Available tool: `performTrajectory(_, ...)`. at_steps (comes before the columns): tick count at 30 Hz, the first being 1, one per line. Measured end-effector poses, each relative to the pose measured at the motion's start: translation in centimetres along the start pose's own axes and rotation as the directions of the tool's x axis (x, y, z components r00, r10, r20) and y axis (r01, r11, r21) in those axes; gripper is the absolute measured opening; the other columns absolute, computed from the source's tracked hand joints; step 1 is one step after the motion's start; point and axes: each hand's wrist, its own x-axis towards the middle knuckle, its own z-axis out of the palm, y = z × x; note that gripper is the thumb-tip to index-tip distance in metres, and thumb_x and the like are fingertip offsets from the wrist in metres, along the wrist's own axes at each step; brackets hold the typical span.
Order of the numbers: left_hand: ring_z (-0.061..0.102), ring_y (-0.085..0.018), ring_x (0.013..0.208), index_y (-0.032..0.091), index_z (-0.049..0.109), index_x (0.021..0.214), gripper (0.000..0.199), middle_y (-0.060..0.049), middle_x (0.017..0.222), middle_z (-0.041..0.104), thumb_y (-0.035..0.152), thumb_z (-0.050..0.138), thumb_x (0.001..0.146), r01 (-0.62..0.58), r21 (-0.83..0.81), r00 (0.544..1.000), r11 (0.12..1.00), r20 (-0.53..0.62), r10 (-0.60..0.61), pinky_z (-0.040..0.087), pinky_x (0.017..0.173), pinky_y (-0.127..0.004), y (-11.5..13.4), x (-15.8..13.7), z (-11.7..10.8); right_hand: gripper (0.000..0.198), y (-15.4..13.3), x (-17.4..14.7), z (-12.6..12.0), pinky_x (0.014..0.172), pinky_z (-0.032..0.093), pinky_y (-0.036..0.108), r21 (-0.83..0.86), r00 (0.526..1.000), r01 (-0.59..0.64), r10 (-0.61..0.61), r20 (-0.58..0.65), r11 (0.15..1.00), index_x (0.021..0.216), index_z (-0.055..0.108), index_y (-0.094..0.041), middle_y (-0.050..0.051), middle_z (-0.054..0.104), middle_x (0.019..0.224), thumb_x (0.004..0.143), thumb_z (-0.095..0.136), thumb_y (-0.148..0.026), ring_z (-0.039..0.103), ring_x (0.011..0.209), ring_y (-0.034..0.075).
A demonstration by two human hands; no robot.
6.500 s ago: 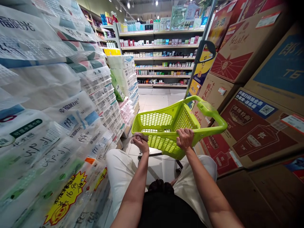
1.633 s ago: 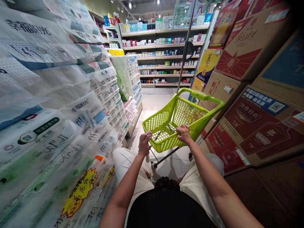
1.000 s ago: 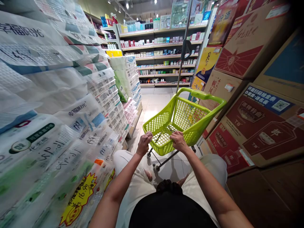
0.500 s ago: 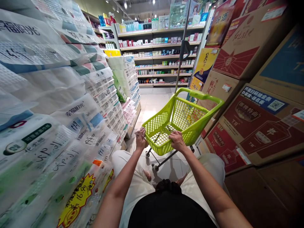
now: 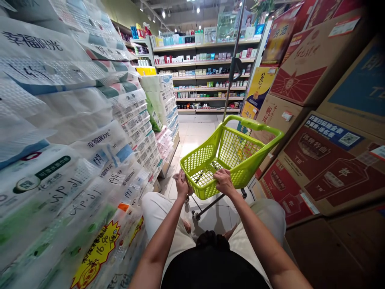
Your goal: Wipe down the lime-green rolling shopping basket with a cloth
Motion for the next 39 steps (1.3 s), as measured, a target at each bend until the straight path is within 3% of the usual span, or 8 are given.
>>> performTrajectory(5,0.054,-0.025,0.142,0.021,0.067,0.131,0.038,-0.012,0.140,0.066,0.029,0.059,0.095,-0.054,-0.036,0.996,0.998,0.073,0.057,0.035,0.126,-0.044,-0.6,-5.3,0.0,0.020,0.0,0.0,0.0,0.098,0.030,0.037,0.006,1.000,-0.009,0.009,0.007,1.000,0.071,0.057,-0.022,0.002,0.066,0.079,0.065,0.055,-0.004,0.053,0.094,0.022)
performTrajectory(13,0.060,-0.026,0.132,0.021,0.064,0.124,0.032,-0.013,0.140,0.065,0.021,0.056,0.093,0.132,0.006,0.988,0.991,-0.077,-0.131,0.046,0.115,-0.046,2.3,3.5,0.4,0.021,-0.8,0.7,0.2,0.099,0.029,0.038,-0.011,0.999,-0.021,0.021,0.025,1.000,0.074,0.059,-0.023,0.002,0.067,0.082,0.065,0.056,-0.004,0.052,0.095,0.023)
performTrajectory(20,0.055,-0.024,0.141,0.024,0.058,0.135,0.039,-0.012,0.139,0.066,0.025,0.057,0.096,0.003,-0.007,0.999,1.000,0.043,-0.002,0.044,0.119,-0.042,0.9,-5.5,0.3,0.021,-0.9,0.9,0.5,0.097,0.028,0.038,0.001,0.999,-0.044,0.044,-0.007,0.999,0.072,0.057,-0.023,0.002,0.066,0.080,0.066,0.056,-0.003,0.050,0.094,0.023)
performTrajectory(24,0.059,-0.026,0.136,0.021,0.047,0.143,0.049,-0.017,0.142,0.061,0.026,0.059,0.095,0.158,-0.068,0.983,0.985,-0.086,-0.163,0.051,0.111,-0.040,2.2,-3.9,0.7,0.022,-1.0,0.9,0.4,0.096,0.028,0.037,-0.011,0.999,-0.038,0.038,0.010,0.999,0.074,0.058,-0.024,0.003,0.065,0.080,0.067,0.055,-0.003,0.050,0.093,0.024)
performTrajectory(28,0.068,-0.025,0.117,0.021,0.053,0.118,0.023,-0.014,0.123,0.068,0.026,0.055,0.096,0.226,0.012,0.967,0.974,-0.121,-0.223,0.055,0.100,-0.040,2.7,-1.5,1.1,0.021,-1.2,1.2,0.6,0.097,0.028,0.037,-0.019,0.999,-0.046,0.046,-0.012,0.999,0.072,0.057,-0.023,0.003,0.066,0.080,0.067,0.056,-0.003,0.050,0.093,0.023)
performTrajectory(31,0.069,-0.023,0.109,0.024,0.050,0.118,0.022,-0.011,0.118,0.067,0.030,0.055,0.097,0.150,0.038,0.983,0.988,-0.111,-0.145,0.056,0.097,-0.040,1.5,-4.5,1.9,0.019,-1.2,1.3,0.8,0.096,0.028,0.036,-0.016,0.998,-0.059,0.059,-0.029,0.998,0.070,0.057,-0.023,0.002,0.065,0.079,0.068,0.056,-0.004,0.050,0.093,0.023)
performTrajectory(35,0.062,-0.026,0.122,0.024,0.048,0.125,0.033,-0.014,0.126,0.061,0.023,0.054,0.093,-0.003,0.094,0.993,0.996,-0.118,0.014,0.049,0.109,-0.044,-0.6,-10.5,3.4,0.019,-1.0,1.2,0.8,0.097,0.029,0.036,-0.009,0.998,-0.060,0.059,-0.035,0.998,0.070,0.057,-0.023,0.002,0.066,0.078,0.068,0.055,-0.004,0.050,0.093,0.023)
performTrajectory(39,0.057,-0.030,0.125,0.022,0.053,0.123,0.040,-0.017,0.126,0.060,0.012,0.053,0.085,-0.104,0.152,0.992,0.983,-0.050,0.112,0.042,0.115,-0.052,-1.4,-12.4,4.2,0.019,-1.0,1.1,0.7,0.097,0.029,0.036,-0.022,0.997,-0.071,0.071,-0.024,0.997,0.070,0.058,-0.023,0.003,0.066,0.079,0.068,0.056,-0.004,0.050,0.092,0.022)
